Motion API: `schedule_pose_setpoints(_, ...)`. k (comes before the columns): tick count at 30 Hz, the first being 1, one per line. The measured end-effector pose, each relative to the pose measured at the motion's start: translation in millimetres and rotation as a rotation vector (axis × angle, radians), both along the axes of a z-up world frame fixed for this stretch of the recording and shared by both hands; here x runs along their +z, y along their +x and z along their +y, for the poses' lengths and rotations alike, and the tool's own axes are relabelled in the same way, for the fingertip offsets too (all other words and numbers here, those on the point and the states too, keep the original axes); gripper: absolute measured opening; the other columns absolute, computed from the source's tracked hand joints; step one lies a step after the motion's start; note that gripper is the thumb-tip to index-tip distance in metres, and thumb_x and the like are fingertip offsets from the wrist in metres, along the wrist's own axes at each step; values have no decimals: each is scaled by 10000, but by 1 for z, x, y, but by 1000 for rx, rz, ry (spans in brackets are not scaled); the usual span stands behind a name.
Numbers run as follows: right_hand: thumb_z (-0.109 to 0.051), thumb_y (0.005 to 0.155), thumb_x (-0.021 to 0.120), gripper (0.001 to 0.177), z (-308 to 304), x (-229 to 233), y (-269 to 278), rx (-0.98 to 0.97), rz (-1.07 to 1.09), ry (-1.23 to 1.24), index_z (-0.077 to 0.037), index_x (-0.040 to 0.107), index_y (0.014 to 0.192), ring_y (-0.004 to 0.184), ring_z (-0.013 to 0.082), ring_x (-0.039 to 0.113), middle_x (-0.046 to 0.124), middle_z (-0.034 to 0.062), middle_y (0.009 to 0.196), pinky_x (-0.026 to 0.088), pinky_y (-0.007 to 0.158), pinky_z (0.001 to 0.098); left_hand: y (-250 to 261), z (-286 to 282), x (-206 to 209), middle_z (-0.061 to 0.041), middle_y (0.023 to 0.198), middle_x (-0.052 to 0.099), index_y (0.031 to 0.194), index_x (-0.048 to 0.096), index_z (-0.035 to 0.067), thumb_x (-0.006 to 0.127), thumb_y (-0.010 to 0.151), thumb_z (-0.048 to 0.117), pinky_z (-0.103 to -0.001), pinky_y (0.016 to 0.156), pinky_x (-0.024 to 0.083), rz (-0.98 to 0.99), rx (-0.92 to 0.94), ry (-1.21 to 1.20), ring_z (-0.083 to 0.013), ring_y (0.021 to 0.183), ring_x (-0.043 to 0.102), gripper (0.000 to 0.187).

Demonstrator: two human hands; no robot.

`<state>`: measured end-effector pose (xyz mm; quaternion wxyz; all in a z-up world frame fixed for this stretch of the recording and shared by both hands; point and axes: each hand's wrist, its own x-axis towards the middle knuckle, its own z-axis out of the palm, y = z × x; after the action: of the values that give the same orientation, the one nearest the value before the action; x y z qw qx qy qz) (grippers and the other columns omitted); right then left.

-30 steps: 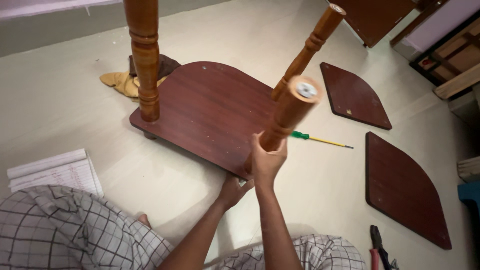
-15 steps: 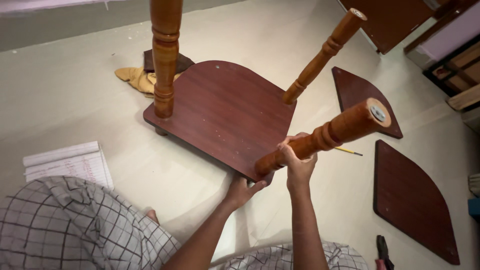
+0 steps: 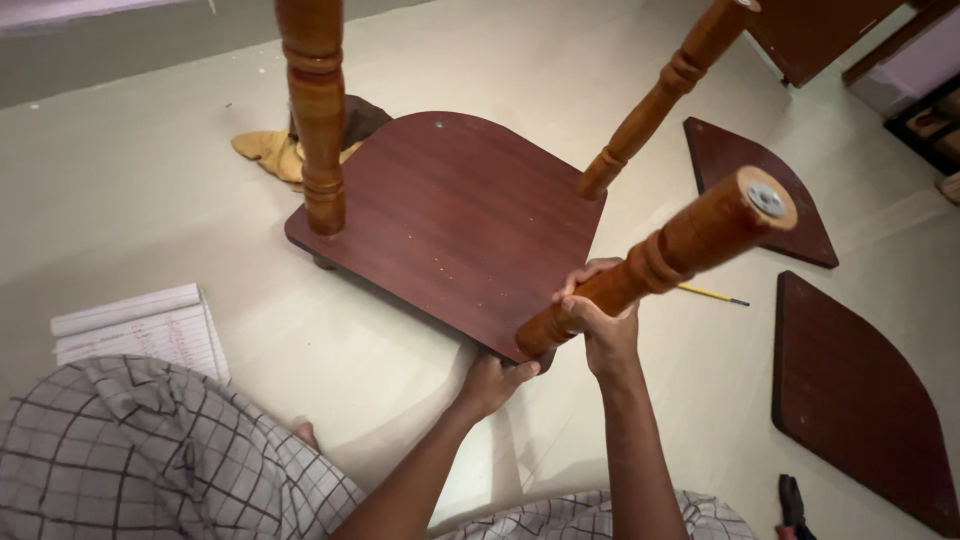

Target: The person inserts wooden legs into a table base, aligns threaded inserts, and uses pliers to tighten screws into the legs. The person handles multiple legs and secures them to the base one at a time.

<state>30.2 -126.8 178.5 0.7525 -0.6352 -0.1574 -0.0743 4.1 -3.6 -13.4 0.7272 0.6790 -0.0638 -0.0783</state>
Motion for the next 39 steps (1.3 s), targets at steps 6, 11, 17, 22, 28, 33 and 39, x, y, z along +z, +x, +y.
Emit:
schedule_pose_setpoints(6, 36, 816, 696, 337, 22, -5, 5, -249, -30, 73, -64, 524, 1088, 850, 175, 644, 629, 65, 898, 551, 815, 342, 3, -2, -10, -134, 1229, 692, 1248, 645, 36, 742, 869, 482, -396, 993, 484, -103, 33, 185, -222, 1167, 630, 593)
schedule_pose_setpoints(11, 15, 793, 720, 341, 36, -6, -2, -287, 1, -67, -59, 564, 1087, 877, 134, 654, 666, 38, 952, 548, 826, 307, 4, -2, -5, -133, 1175, 713, 1253, 616, 8, 765, 835, 403, -380, 943, 538, -43, 7, 53, -218, 1098, 683, 595)
schedule_pose_setpoints(17, 12, 847, 735, 340, 30, -6, -3, -114, -68, -69, -38, 540, 1121, 868, 156, 632, 661, 75, 923, 535, 830, 320, 1, 2, 6, -125, 1154, 713, 1262, 602, -6, 780, 831, 405, -369, 926, 540, -44, 10, 44, -207, 1068, 686, 622)
schedule_pose_setpoints(22, -52, 812, 753, 321, 32, -17, -15, -193, 83, -335, -34, 589, 1089, 905, 160, 690, 708, 61, 960, 566, 847, 322, -2, 8, 16, -98, 1178, 724, 1238, 636, 11, 812, 844, 430, -354, 960, 537, 1, -38, 11, -183, 1109, 686, 601)
schedule_pose_setpoints(28, -84, 782, 770, 296, 16, -41, -29, -286, 249, -448, -51, 689, 1066, 949, 166, 729, 755, 53, 1039, 593, 868, 332, -4, 16, 8, -131, 1126, 666, 1244, 582, 18, 838, 771, 251, -391, 862, 533, -170, 106, 193, -261, 1004, 658, 586)
schedule_pose_setpoints(33, 3, 805, 742, 338, -24, -50, -34, -338, 226, -226, -27, 637, 1124, 1061, 237, 670, 714, 118, 1128, 571, 912, 384, -3, 14, 6, -177, 1082, 713, 1128, 668, -1, 721, 890, 205, -397, 874, 551, -74, 89, 271, -291, 978, 705, 319)
schedule_pose_setpoints(39, -4, 803, 659, 337, -69, -75, -40, -383, 435, 320, -140, 541, 1088, 1209, 310, 636, 638, 120, 1211, 554, 974, 517, -10, 7, 22, -250, 1135, 649, 1139, 675, 3, 816, 797, 242, -480, 811, 511, -190, 271, 472, -425, 1005, 622, 440)
